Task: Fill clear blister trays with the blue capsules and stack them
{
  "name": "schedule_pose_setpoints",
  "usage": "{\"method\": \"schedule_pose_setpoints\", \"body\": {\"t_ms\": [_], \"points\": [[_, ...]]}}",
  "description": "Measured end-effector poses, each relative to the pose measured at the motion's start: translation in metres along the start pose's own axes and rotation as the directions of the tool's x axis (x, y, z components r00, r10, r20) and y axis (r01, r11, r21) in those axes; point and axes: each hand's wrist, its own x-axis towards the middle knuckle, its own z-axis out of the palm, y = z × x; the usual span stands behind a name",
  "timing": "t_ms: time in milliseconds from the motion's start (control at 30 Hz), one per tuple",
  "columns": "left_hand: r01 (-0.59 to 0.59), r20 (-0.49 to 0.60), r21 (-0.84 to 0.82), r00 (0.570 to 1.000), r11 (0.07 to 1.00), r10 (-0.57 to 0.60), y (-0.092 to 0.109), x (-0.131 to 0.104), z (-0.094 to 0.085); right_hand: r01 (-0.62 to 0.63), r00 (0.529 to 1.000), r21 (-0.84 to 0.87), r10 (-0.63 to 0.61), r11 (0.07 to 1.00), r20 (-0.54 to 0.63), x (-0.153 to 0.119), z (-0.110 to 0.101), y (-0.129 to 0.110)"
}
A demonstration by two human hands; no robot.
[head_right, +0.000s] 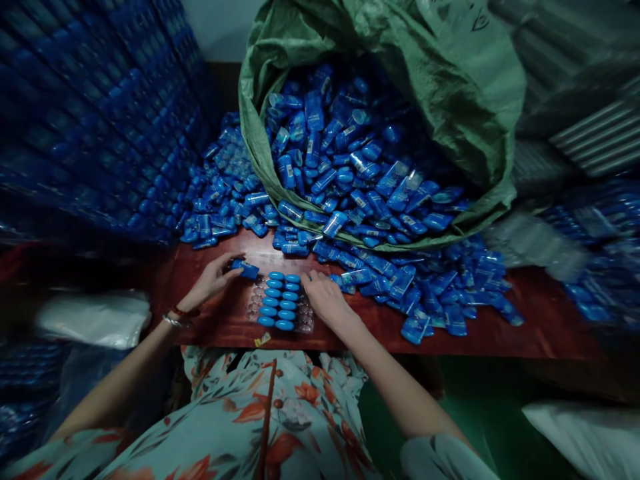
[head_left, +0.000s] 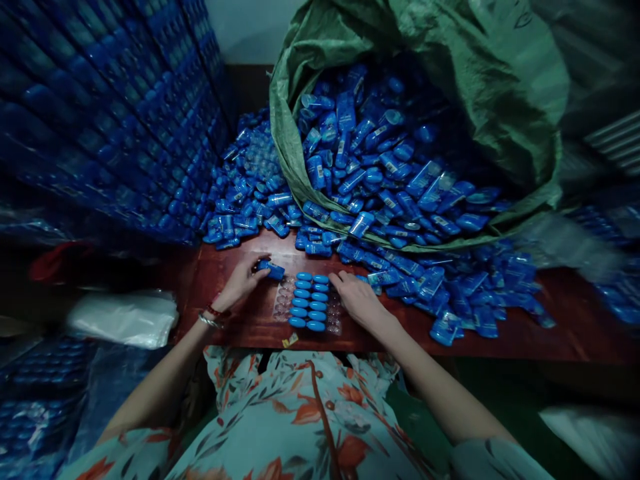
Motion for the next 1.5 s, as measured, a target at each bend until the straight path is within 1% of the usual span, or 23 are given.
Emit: {"method": "schedule_pose_setpoints", "body": {"t_ms": [100,167,267,367,433,500,567,633,767,867,900,967,1033,1067,1133,1200,1233,1267,1333,1367,1400,1433,1500], "points": [[-0.095,-0.050,0.074,0.994,0.993,0.098,0.004,-0.004,0.003,0.001,1.000,-0.007,-0.001,1.000,-0.003,0.001,0.001,0.001],[-0.180,-0.059,0.129,0.980,0.975,0.189,0.006,-0.005,0.006,-0.004,1.000,-0.013,0.004,1.000,-0.012,0.002,0.003,0.001],[-0.340,0.024,0.182,0.939,0.923,0.342,0.005,-0.006,0.011,-0.002,1.000,-0.013,0.002,1.000,-0.019,0.003,0.004,0.001],[-0.435,0.126,0.237,0.900,0.869,0.416,-0.002,-0.006,0.014,0.004,1.000,-0.009,-0.004,1.000,-0.013,0.002,0.003,0.000],[-0.470,0.185,0.300,0.883,0.830,0.432,-0.005,-0.007,0.013,0.001,1.000,-0.006,-0.001,1.000,-0.007,0.003,0.001,0.000],[-0.506,0.274,0.371,0.861,0.779,0.429,-0.003,-0.007,0.012,-0.002,1.000,-0.004,0.002,1.000,0.002,0.004,-0.001,-0.001],[-0.539,0.375,0.438,0.837,0.719,0.398,0.004,-0.005,0.010,0.002,1.000,-0.008,-0.002,1.000,0.013,0.005,-0.002,-0.002],[-0.559,0.451,0.496,0.820,0.665,0.354,0.015,-0.002,0.008,0.007,1.000,-0.014,-0.006,1.000,0.024,0.006,-0.004,-0.003],[-0.598,0.545,0.557,0.787,0.577,0.290,0.030,0.004,0.008,0.011,0.999,-0.013,-0.010,1.000,0.041,0.004,-0.011,-0.008],[-0.634,0.599,0.563,0.755,0.531,0.266,0.034,0.005,0.012,0.007,0.999,-0.012,-0.006,1.000,0.051,0.003,-0.016,-0.014],[-0.633,0.603,0.569,0.755,0.525,0.257,0.034,0.004,0.014,-0.002,0.999,-0.013,0.003,1.000,0.048,0.003,-0.017,-0.016],[-0.604,0.582,0.591,0.778,0.535,0.237,0.033,0.004,0.014,-0.026,0.999,-0.018,0.026,1.000,0.027,0.003,-0.016,-0.019],[-0.572,0.558,0.595,0.800,0.564,0.222,0.032,0.005,0.010,-0.038,0.999,-0.010,0.038,0.999,-0.001,0.001,-0.011,-0.019],[-0.567,0.557,0.578,0.800,0.587,0.225,0.032,0.007,0.006,-0.038,0.999,0.006,0.038,0.999,-0.017,-0.001,-0.008,-0.018],[-0.580,0.571,0.488,0.777,0.652,0.264,0.034,0.014,-0.003,-0.024,0.996,0.075,0.030,0.997,-0.084,-0.006,0.001,-0.009],[-0.584,0.577,0.337,0.748,0.739,0.328,0.040,0.026,-0.009,-0.014,0.977,0.182,0.052,0.983,-0.208,-0.011,0.009,0.007],[-0.559,0.557,0.280,0.757,0.781,0.342,0.044,0.033,-0.010,-0.029,0.956,0.231,0.095,0.973,-0.279,-0.012,0.012,0.016],[-0.515,0.524,0.261,0.786,0.817,0.328,0.049,0.041,-0.007,-0.064,0.927,0.267,0.157,0.962,-0.341,-0.012,0.015,0.026],[-0.376,0.431,0.365,0.879,0.852,0.203,0.057,0.060,0.007,-0.179,0.865,0.281,0.287,0.943,-0.411,-0.004,0.016,0.043],[-0.296,0.373,0.462,0.920,0.836,0.119,0.061,0.069,0.018,-0.238,0.845,0.256,0.330,0.937,-0.421,0.002,0.016,0.049],[-0.220,0.319,0.554,0.947,0.803,0.040,0.063,0.078,0.030,-0.283,0.839,0.216,0.350,0.934,-0.416,0.010,0.016,0.053],[-0.178,0.281,0.602,0.960,0.778,0.001,0.065,0.086,0.043,-0.308,0.847,0.167,0.350,0.936,-0.399,0.018,0.015,0.055],[-0.130,0.233,0.650,0.972,0.749,-0.033,0.068,0.098,0.064,-0.307,0.878,0.085,0.317,0.948,-0.359,0.033,0.014,0.053]]}}
